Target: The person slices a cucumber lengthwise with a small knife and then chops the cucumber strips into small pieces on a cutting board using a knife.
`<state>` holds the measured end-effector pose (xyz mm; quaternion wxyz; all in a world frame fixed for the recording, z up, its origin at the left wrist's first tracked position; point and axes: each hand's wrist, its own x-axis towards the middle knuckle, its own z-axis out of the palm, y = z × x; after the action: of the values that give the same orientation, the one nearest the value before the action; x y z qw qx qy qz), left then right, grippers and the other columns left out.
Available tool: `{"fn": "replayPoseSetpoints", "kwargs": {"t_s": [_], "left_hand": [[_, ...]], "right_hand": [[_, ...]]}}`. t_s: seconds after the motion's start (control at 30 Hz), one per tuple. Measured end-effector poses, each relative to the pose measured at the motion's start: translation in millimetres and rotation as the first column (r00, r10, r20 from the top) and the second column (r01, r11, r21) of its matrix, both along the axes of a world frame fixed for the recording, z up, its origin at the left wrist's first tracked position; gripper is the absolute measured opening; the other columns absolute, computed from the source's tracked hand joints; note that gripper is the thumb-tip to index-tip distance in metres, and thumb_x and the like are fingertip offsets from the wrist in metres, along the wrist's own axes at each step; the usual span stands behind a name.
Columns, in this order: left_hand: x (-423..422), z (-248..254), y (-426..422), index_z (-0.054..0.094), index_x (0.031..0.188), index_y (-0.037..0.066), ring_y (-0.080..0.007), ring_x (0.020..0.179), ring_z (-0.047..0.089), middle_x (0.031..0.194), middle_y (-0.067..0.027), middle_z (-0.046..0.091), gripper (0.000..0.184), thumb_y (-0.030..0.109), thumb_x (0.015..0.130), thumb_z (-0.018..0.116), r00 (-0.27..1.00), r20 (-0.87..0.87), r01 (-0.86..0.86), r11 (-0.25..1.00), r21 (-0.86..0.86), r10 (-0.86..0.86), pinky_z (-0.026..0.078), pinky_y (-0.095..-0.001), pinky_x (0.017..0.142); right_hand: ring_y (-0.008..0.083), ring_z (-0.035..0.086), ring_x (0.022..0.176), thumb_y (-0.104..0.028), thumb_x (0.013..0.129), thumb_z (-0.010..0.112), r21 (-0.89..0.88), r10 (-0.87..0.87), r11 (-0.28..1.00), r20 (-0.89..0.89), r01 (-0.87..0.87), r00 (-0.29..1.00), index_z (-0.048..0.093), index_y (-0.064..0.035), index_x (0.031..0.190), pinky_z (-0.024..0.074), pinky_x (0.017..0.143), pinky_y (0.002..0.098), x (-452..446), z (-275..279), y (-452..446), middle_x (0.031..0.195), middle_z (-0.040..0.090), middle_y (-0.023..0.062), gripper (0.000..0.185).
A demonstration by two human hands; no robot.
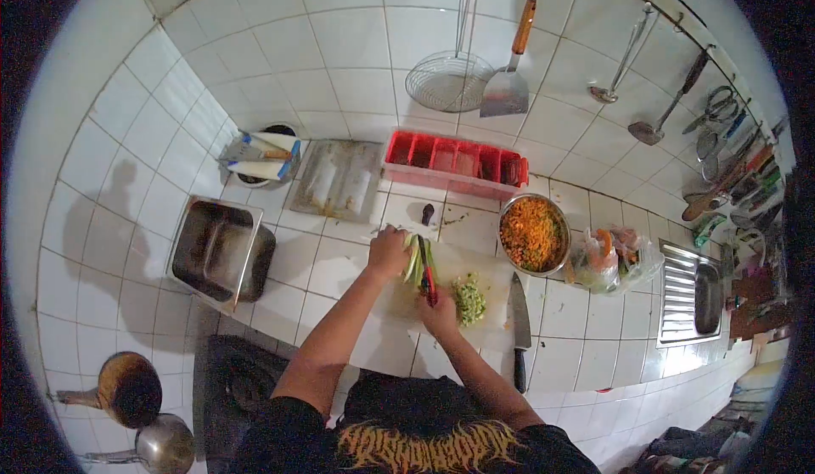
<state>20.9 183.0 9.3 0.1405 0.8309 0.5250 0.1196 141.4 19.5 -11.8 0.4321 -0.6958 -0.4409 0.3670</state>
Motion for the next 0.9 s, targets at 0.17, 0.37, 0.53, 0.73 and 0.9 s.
{"fn": "replayPoseSetpoints", "kwargs": {"t_s": [0.17, 0.37, 0.53, 0.73, 0.9], "left_hand": [[10, 12, 11, 0.068, 0.110, 0.008, -0.0361, 0.104, 0.064, 0.105, -0.0171, 0.065, 0.034, 0.024, 0.081, 0.074, 0.995, -0.095, 0.016, 0.992, -0.125, -0.028, 0.052, -0.0504, 0.088], [8, -21, 25, 0.069, 0.101, 0.012, -0.0344, 0.101, 0.067, 0.105, -0.0148, 0.069, 0.024, 0.022, 0.080, 0.073, 0.999, -0.011, -0.044, 0.970, -0.241, 0.042, 0.052, -0.0492, 0.084], [-7, -18, 32, 0.069, 0.095, 0.008, -0.0314, 0.084, 0.071, 0.087, -0.0128, 0.072, 0.019, 0.020, 0.081, 0.075, 0.984, 0.165, -0.016, 0.968, -0.250, 0.059, 0.055, -0.0425, 0.077], [-49, 30, -19, 0.066, 0.097, -0.001, -0.0155, 0.079, 0.067, 0.083, -0.0068, 0.069, 0.020, 0.015, 0.089, 0.075, 0.785, 0.543, 0.042, 0.849, -0.526, 0.298, 0.054, -0.0288, 0.070], [-61, 34, -85, 0.065, 0.108, -0.001, -0.0158, 0.080, 0.068, 0.094, -0.0083, 0.071, 0.022, 0.013, 0.092, 0.070, 0.597, 0.495, 0.081, 0.566, -0.821, 0.632, 0.055, -0.0310, 0.075]], "right_hand": [[0.0143, 0.058, 0.069, -0.027, 0.090, 0.071, -0.057, 0.010, 0.998, -0.013, -0.011, 1.000, 0.066, -0.0024, 0.100, 0.0492, 0.067, 0.0319, 8, 10, -18, 0.077, 0.063, 0.0061, 0.027], [0.0194, 0.064, 0.076, -0.026, 0.091, 0.069, 0.022, -0.098, 0.995, -0.109, 0.101, 0.989, 0.066, -0.0020, 0.116, 0.0519, 0.071, 0.0344, 29, 17, -49, 0.085, 0.068, 0.0108, 0.034], [0.0119, 0.055, 0.067, -0.020, 0.092, 0.069, -0.021, -0.180, 0.983, 0.026, 0.180, 0.983, 0.064, -0.0002, 0.097, 0.0466, 0.062, 0.0300, 44, 19, -78, 0.075, 0.062, 0.0031, 0.021], [0.0095, 0.048, 0.063, -0.021, 0.093, 0.068, -0.028, -0.251, 0.968, -0.129, 0.250, 0.959, 0.063, 0.0001, 0.092, 0.0424, 0.057, 0.0295, 41, 16, -107, 0.066, 0.054, 0.0008, 0.022], [0.0117, 0.048, 0.062, -0.022, 0.093, 0.069, -0.059, -0.234, 0.972, -0.088, 0.229, 0.968, 0.064, 0.0008, 0.097, 0.0436, 0.057, 0.0310, 32, 29, -106, 0.067, 0.057, 0.0057, 0.024]]}}
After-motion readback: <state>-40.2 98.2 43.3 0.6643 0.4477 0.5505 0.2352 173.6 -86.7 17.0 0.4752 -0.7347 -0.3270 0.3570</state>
